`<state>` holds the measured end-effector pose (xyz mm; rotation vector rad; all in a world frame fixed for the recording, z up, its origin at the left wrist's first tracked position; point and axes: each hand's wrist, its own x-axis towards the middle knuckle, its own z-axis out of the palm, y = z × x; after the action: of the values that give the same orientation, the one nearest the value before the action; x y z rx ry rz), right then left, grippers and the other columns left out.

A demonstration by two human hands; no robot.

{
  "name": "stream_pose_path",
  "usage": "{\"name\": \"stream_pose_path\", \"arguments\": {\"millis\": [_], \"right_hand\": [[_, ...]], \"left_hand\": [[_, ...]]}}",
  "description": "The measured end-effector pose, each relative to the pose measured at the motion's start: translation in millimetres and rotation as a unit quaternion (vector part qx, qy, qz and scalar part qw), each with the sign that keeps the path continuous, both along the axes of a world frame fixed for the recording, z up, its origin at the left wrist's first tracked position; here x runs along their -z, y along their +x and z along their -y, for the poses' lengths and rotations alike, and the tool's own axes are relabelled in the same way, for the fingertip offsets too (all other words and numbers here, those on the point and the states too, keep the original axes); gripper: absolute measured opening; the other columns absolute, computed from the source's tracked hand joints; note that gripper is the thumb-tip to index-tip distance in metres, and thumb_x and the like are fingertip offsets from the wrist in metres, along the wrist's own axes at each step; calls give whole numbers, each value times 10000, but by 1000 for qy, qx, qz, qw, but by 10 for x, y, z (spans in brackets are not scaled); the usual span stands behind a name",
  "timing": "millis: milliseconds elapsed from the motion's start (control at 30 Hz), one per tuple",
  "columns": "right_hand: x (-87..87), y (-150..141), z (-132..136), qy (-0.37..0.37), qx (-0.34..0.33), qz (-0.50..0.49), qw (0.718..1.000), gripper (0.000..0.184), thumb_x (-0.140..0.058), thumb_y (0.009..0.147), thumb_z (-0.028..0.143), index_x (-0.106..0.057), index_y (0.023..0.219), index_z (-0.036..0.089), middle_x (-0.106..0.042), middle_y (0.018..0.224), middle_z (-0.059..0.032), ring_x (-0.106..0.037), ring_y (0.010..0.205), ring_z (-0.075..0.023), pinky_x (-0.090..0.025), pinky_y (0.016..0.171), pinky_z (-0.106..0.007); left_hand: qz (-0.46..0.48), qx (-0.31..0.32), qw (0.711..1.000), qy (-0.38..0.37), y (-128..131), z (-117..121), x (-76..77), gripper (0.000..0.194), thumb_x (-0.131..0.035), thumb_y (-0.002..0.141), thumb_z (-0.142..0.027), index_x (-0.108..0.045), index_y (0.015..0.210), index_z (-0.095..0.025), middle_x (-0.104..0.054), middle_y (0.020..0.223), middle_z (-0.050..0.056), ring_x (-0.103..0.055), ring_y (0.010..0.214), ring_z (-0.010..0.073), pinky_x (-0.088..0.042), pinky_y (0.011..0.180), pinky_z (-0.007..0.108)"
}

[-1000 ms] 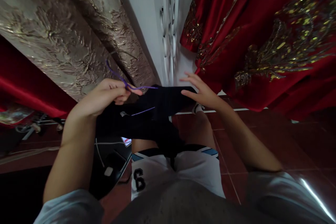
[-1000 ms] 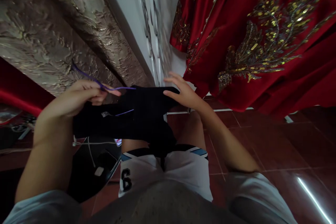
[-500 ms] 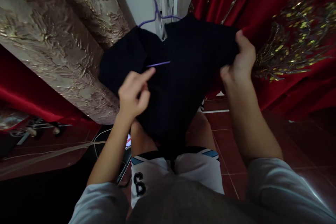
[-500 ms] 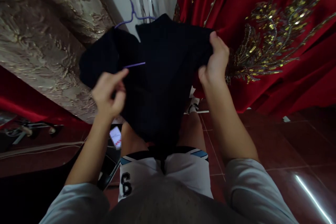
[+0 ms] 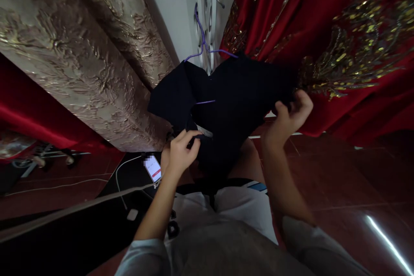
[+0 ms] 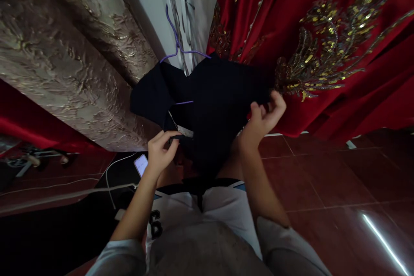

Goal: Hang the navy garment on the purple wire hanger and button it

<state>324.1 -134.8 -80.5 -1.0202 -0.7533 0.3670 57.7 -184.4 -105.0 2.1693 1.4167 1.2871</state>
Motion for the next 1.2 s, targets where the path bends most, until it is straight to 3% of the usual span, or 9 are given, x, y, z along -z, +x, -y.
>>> {"name": "stream_pose_path", "arguments": {"millis": [67, 133, 200, 267, 467, 667, 1033, 1100, 1200], "right_hand": [[182, -310, 338, -23, 32, -27, 999, 250, -613, 836, 301, -549, 1076, 275, -566, 1153, -34, -580, 1111, -203, -498, 905, -364], [351, -613, 626, -108, -137, -47, 984, 153, -627, 875, 383, -581, 957, 263, -594, 942, -26, -619, 855, -198, -513, 752, -350], [450, -834, 791, -186, -306, -29, 933, 248, -600, 898, 505, -605, 873, 259, -617, 829, -38, -603, 706, -207, -474, 611, -342], [461, -943, 834, -221, -387, 0, 895, 334, -560, 924, 575, -593, 822, 259, -607, 782, -34, -574, 681, -201, -448, 605, -336], [370, -884, 776, -250, -377, 97, 887, 362, -569, 956, 537, -562, 795, 213, -529, 710, 12, -488, 686, -145, -385, 653, -283], [461, -839, 790, -250, -388, -29, 886, 308, -635, 897, 457, -576, 735, 202, -530, 692, 20, -487, 650, -121, -387, 612, -250], [448, -944, 787, -233, -413, -58, 878, 381, -656, 893, 521, -538, 715, 205, -461, 632, 34, -415, 577, -105, -333, 546, -245], [478, -945, 792, -226, -410, -83, 880, 393, -682, 877, 513, -533, 696, 197, -443, 629, 38, -374, 566, -93, -297, 531, -238], [516, -938, 789, -235, -407, -101, 877, 362, -710, 857, 486, -561, 706, 192, -474, 641, 35, -371, 562, -85, -275, 526, -235]], "left_hand": [[50, -4, 999, 0, 94, 140, -48, 161, -563, 936, -161, -712, 967, -215, -684, 906, 40, -649, 828, 190, -507, 749, 313], [75, -11, 997, -11, 192, 237, -91, 156, -571, 915, -133, -700, 930, -219, -651, 876, 28, -629, 814, 188, -506, 751, 324], [94, -12, 995, -19, 280, 303, -103, 164, -565, 906, -121, -687, 898, -230, -626, 852, 18, -607, 783, 185, -507, 733, 332], [121, -10, 992, -17, 353, 359, -80, 172, -552, 909, -120, -670, 872, -241, -618, 834, 17, -596, 779, 193, -505, 721, 343], [181, -7, 983, -5, 501, 472, 20, 201, -523, 907, -96, -641, 860, -253, -623, 795, 19, -574, 776, 213, -482, 696, 358], [200, 4, 980, -18, 551, 422, 74, 215, -503, 907, -84, -635, 857, -245, -620, 818, 21, -579, 804, 208, -481, 723, 362], [196, -16, 980, -30, 555, 461, 105, 189, -495, 945, -149, -624, 853, -252, -596, 813, 34, -580, 790, 211, -500, 688, 374], [238, -36, 970, -35, 569, 450, 153, 162, -508, 970, -188, -628, 1026, -282, -629, 924, 41, -619, 848, 207, -542, 755, 380], [331, -43, 940, -69, 593, 406, 280, 528, -553, 979, -218, -361, 1453, -349, -649, 1140, 69, -675, 987, 194, -576, 927, 390]]}}
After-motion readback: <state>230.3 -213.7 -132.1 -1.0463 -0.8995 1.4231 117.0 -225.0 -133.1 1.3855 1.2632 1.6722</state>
